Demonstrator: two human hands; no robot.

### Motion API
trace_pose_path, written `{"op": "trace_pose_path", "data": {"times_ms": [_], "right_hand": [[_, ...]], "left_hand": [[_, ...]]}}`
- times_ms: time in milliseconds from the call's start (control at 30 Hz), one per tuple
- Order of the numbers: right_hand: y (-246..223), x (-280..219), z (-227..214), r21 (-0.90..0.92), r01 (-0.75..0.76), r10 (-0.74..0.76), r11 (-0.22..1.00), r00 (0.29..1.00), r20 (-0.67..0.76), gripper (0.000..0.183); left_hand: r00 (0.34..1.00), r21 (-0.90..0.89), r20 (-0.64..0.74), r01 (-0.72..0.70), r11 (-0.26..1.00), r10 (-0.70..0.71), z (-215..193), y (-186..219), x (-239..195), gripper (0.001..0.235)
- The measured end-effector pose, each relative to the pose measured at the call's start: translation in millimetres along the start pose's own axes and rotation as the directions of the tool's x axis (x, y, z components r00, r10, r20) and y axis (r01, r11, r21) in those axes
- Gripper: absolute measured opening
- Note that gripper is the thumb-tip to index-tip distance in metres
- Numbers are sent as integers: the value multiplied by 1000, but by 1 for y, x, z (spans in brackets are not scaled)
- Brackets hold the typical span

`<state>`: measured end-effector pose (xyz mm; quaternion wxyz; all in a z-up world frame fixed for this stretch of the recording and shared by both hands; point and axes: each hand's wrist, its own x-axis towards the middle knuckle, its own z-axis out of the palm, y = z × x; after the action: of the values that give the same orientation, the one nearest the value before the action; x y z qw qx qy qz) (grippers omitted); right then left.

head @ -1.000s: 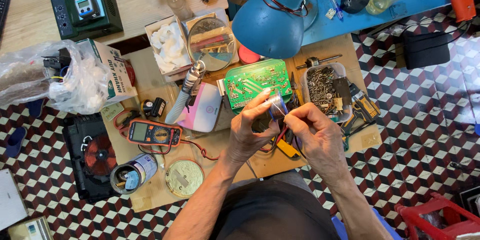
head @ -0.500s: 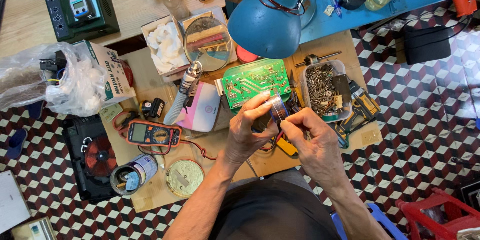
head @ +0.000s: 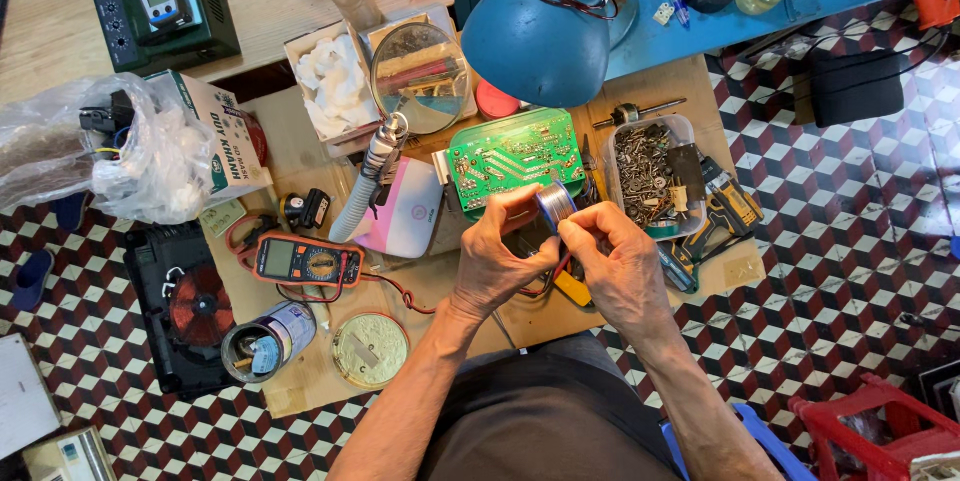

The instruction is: The person holds a spool of solder wire and repeatedly pulls and retracts the wire with both hands over a workbench. The person does not apply heat or attach the wire to any component during the clip.

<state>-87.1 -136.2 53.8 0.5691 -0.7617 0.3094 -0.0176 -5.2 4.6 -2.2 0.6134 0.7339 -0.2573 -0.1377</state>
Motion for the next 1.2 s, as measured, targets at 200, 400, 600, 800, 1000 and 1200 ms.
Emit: {"op": "trace_pose_path", "data": {"times_ms": [200, 400, 600, 800, 1000, 1200], "right_hand": [[1, -2, -2, 69, -67, 67, 995, 998, -2, 15], [0, -4, -4, 45, -91, 92, 995, 996, -9, 15], [0, -6, -4, 11, -88, 88, 996, 996, -33, 16], [6, -6, -3, 37, -55, 56, 998, 998, -41, 17], [12, -6, 0, 41, -65, 67, 997, 997, -47, 17], [20, -6, -1, 96, -117, 121, 989, 992, -33, 18]], "left_hand": [[978, -145, 51, 209, 967, -204, 1, -2, 5, 61], [943, -211, 91, 331, 920, -319, 1, -6, 6, 61], [900, -351, 106, 431, 831, -422, 3, -12, 8, 61], [875, -533, 136, 461, 710, -466, 11, -12, 8, 57], [821, -638, 181, 517, 571, -541, 13, -10, 13, 54], [756, -633, 249, 600, 488, -606, 10, -4, 15, 55]]}}
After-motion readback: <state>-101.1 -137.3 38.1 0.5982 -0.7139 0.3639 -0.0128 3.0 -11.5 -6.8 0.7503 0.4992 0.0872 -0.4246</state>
